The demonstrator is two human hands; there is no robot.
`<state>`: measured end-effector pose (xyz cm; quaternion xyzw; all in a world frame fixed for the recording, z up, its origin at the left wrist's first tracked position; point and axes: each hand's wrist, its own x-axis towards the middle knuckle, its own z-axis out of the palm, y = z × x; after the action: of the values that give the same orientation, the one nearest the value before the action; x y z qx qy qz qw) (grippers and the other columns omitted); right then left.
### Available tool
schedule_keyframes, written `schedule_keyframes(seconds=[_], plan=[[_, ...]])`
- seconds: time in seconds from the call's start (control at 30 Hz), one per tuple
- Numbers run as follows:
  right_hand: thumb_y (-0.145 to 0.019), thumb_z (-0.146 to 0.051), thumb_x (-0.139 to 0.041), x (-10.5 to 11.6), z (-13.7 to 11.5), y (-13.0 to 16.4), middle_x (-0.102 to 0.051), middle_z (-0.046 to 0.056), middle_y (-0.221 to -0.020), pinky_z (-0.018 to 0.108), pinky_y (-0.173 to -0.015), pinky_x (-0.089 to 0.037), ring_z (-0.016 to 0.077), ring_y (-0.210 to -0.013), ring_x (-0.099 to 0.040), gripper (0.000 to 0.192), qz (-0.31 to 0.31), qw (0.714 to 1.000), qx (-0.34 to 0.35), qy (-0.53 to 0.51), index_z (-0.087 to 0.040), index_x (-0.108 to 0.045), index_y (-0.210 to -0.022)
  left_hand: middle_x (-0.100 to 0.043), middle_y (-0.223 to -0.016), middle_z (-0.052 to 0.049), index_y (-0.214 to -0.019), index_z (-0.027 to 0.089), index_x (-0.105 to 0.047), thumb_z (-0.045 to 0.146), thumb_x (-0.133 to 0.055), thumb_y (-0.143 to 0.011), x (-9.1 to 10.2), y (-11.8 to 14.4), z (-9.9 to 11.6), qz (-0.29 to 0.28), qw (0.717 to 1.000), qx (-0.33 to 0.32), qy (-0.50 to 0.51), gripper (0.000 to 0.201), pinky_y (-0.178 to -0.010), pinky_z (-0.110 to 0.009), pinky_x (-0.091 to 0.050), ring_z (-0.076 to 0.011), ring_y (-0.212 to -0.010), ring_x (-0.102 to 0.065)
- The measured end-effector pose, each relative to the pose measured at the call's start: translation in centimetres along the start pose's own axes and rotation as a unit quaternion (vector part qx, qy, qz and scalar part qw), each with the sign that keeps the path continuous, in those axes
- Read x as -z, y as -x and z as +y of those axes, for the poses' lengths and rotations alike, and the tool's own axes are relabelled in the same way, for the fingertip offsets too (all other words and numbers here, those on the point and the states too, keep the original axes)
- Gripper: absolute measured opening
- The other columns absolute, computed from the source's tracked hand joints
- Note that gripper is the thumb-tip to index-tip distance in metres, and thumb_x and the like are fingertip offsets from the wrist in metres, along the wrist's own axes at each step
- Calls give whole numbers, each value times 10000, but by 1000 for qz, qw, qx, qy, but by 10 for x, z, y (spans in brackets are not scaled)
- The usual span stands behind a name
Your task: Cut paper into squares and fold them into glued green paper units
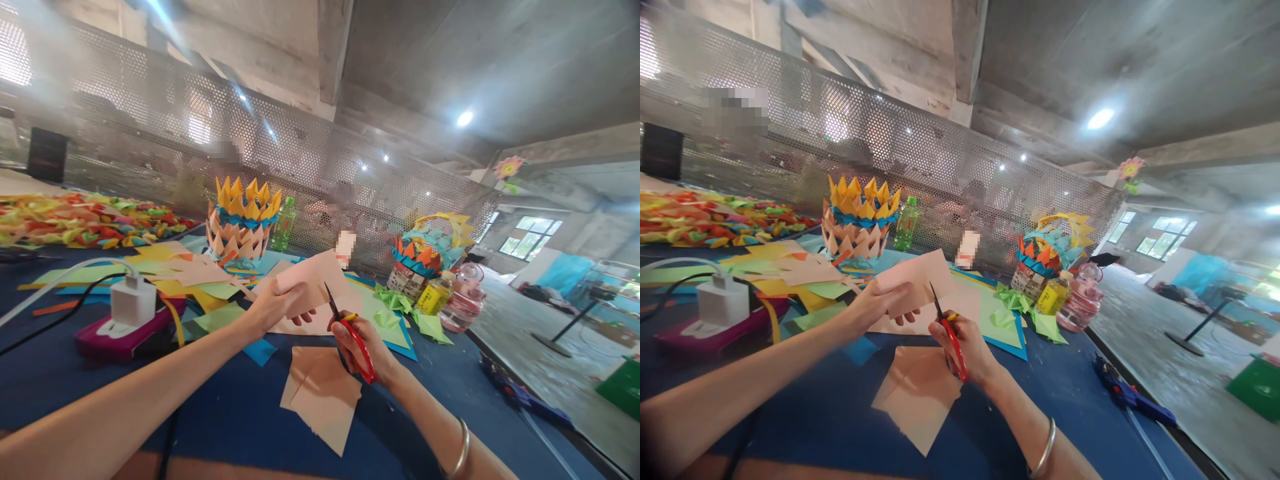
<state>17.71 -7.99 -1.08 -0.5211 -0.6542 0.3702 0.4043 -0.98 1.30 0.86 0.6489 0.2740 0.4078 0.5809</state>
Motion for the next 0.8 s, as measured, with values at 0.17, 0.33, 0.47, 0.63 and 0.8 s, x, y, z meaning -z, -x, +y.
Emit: schedule_keyframes(seconds=[0.17, 0.33, 0.47, 0.63, 0.8], plan=[[-851, -610, -567, -2, 1, 0, -416, -107, -358, 161, -294, -205, 49, -261, -335, 430, 19, 1000, -1, -17, -193, -479, -794, -684, -603, -93, -820, 76, -649, 463, -562, -820, 0, 1, 0, -1, 1000, 5, -6, 396, -439, -249, -488, -177, -492, -641], [-824, -608, -604, -2, 1, 0, -413, -105, -349, 174, -276, -183, 53, -240, -320, 432, 33, 999, -18, -26, -188, -513, -795, -691, -619, -86, -836, 93, -629, 461, -572, -802, -1, 2, 2, 3, 1000, 0, -4, 373, -443, -252, -490, -180, -508, -645], [-806, -576, -644, -3, 2, 0, -409, -106, -355, 176, -285, -194, 52, -252, -316, 406, 44, 998, -19, -34, -193, -512, -777, -691, -626, -91, -821, 88, -630, 464, -565, -796, -2, 3, 4, 2, 1000, 5, -7, 382, -445, -254, -490, -180, -510, -644], [-808, -580, -636, -2, 3, 0, -390, -111, -404, 181, -294, -229, 52, -271, -328, 398, 50, 998, -26, -15, -205, -507, -773, -692, -635, -97, -796, 89, -641, 476, -563, -799, -1, 2, 2, -2, 1000, 4, -11, 395, -448, -253, -487, -178, -510, -640], [-794, -586, -652, 0, -3, 2, -429, -99, -471, 180, -319, -284, 64, -306, -412, 409, 48, 998, -6, 46, -212, -486, -804, -696, -644, -107, -765, 87, -658, 488, -559, -809, 0, 3, 1, -9, 1000, 0, -6, 415, -460, -257, -491, -176, -514, -638]])
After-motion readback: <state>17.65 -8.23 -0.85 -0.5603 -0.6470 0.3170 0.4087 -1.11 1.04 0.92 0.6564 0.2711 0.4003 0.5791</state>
